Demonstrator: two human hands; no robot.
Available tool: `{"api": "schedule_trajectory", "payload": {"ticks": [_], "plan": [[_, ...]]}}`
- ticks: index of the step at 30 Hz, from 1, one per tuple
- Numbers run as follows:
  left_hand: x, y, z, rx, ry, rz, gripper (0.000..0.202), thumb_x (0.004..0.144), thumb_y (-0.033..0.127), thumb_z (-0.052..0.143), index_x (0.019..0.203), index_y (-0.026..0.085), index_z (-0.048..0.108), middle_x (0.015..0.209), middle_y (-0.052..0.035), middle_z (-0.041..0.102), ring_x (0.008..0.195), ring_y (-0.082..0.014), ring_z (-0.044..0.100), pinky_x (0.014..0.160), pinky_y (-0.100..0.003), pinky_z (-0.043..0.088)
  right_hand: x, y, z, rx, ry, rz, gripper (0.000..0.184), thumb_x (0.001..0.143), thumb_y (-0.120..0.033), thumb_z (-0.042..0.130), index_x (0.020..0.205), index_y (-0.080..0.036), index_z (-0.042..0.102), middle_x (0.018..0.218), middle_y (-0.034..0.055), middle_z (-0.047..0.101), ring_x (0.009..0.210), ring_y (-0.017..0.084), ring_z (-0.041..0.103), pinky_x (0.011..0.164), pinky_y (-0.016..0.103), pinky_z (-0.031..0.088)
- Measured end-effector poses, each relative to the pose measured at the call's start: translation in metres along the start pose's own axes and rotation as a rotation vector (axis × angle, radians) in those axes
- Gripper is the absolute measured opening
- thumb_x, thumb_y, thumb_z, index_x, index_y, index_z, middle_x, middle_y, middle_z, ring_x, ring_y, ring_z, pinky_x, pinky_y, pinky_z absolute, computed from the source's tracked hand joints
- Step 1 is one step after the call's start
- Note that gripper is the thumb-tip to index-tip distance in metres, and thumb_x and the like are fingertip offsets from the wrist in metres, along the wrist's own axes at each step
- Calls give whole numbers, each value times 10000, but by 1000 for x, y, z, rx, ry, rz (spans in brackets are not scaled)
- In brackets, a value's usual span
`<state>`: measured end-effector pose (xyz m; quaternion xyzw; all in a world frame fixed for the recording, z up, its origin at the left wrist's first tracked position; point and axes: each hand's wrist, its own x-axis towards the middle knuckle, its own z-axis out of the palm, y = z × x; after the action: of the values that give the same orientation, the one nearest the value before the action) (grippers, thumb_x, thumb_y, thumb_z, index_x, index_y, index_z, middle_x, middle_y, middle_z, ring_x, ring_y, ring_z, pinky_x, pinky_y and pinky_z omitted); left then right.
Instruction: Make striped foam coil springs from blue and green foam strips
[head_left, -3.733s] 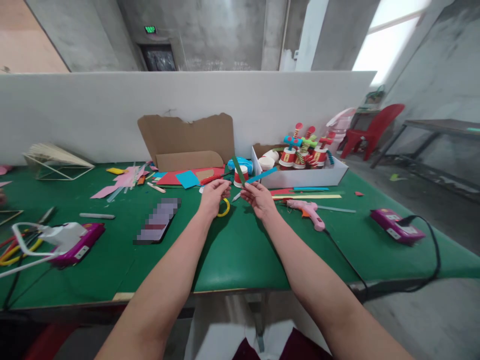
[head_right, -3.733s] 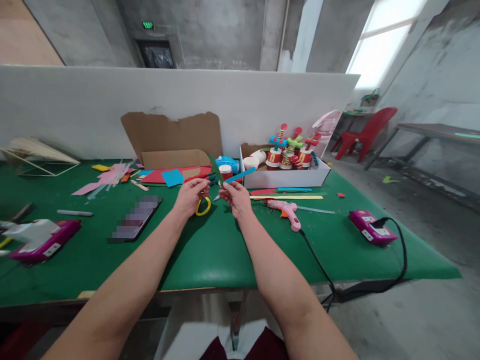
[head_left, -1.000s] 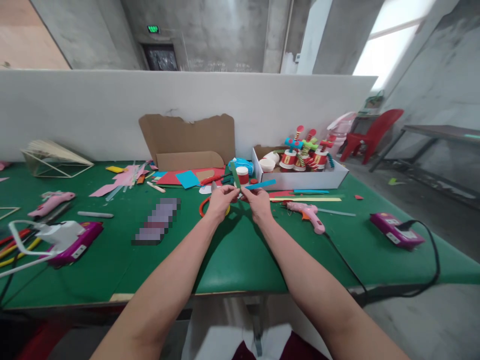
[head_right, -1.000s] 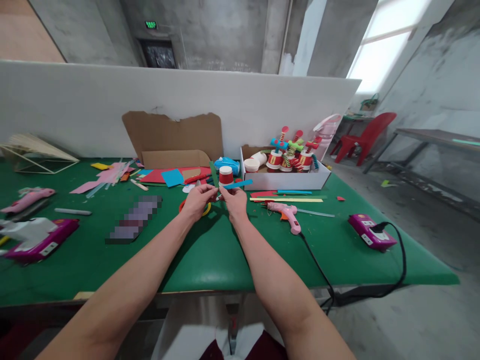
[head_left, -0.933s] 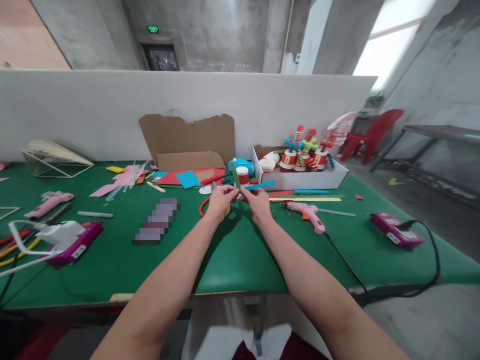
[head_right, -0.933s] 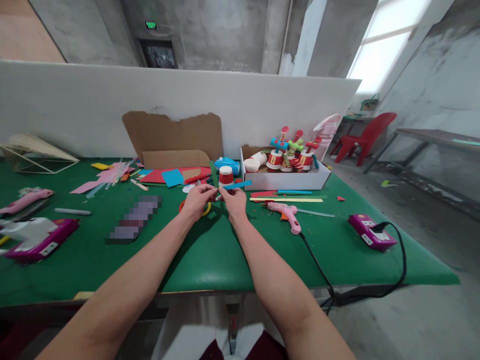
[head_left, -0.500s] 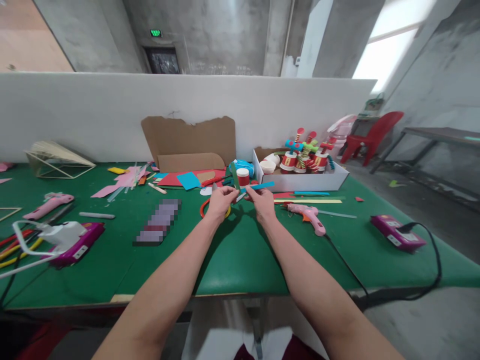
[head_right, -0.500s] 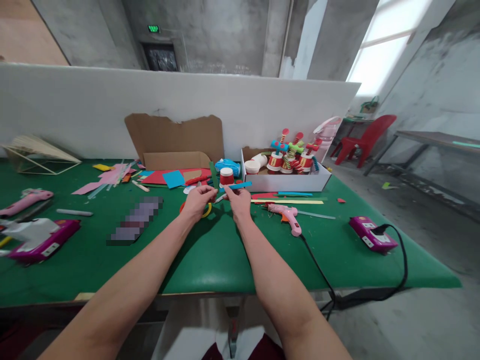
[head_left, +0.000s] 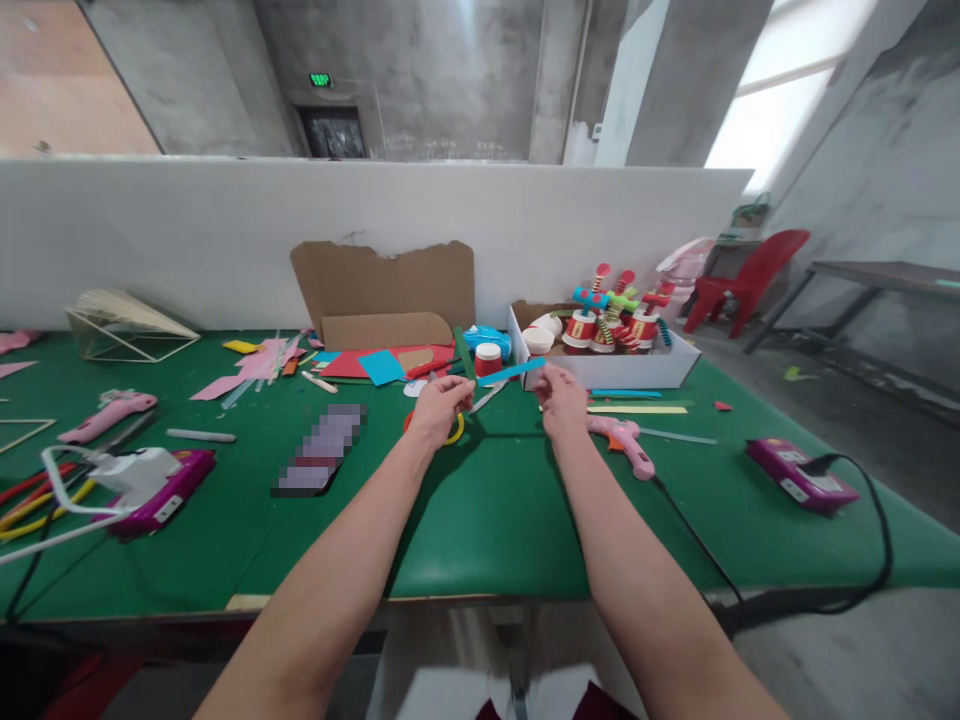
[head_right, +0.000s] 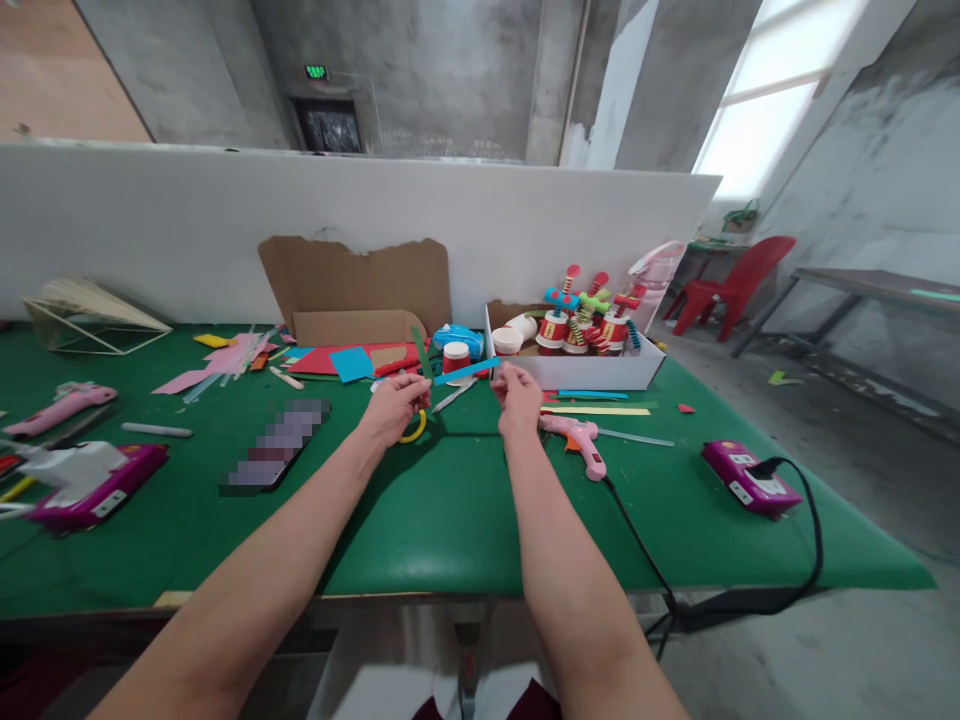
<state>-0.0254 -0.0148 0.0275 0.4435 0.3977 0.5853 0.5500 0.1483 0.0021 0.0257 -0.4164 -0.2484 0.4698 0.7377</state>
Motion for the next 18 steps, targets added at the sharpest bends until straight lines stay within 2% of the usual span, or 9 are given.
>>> {"api": "schedule_trajectory", "payload": {"ticks": [3,6,11,18], "plan": [[-2,0,2,-32,-52,-7,298,507,365,793,602,156,603,496,22,540,480,-90,479,528,-248,397,-21,11,12,-25,-236,272,133,608,-202,722,581,-182,593,568,-29,631,476,80,527,573,245,521],[-3,0,3,-22,-63,-16,321,482,369,807,610,151,610,506,22,549,489,-90,485,529,-245,397,-39,20,21,-29,-404,372,106,605,-190,737,622,-177,633,595,-23,653,515,82,571,590,225,524],[-4,0,4,51,-36,-5,336,466,376,816,606,149,611,518,25,557,492,-88,486,537,-247,405,-43,23,24,5,-402,398,66,631,-185,725,657,-176,665,578,-28,647,497,65,564,587,196,516],[-4,0,5,124,13,43,302,497,375,799,590,155,613,499,26,547,477,-89,472,519,-244,395,-41,24,22,-21,-428,381,141,625,-240,772,658,-179,649,604,-20,658,505,73,579,581,199,528]]}}
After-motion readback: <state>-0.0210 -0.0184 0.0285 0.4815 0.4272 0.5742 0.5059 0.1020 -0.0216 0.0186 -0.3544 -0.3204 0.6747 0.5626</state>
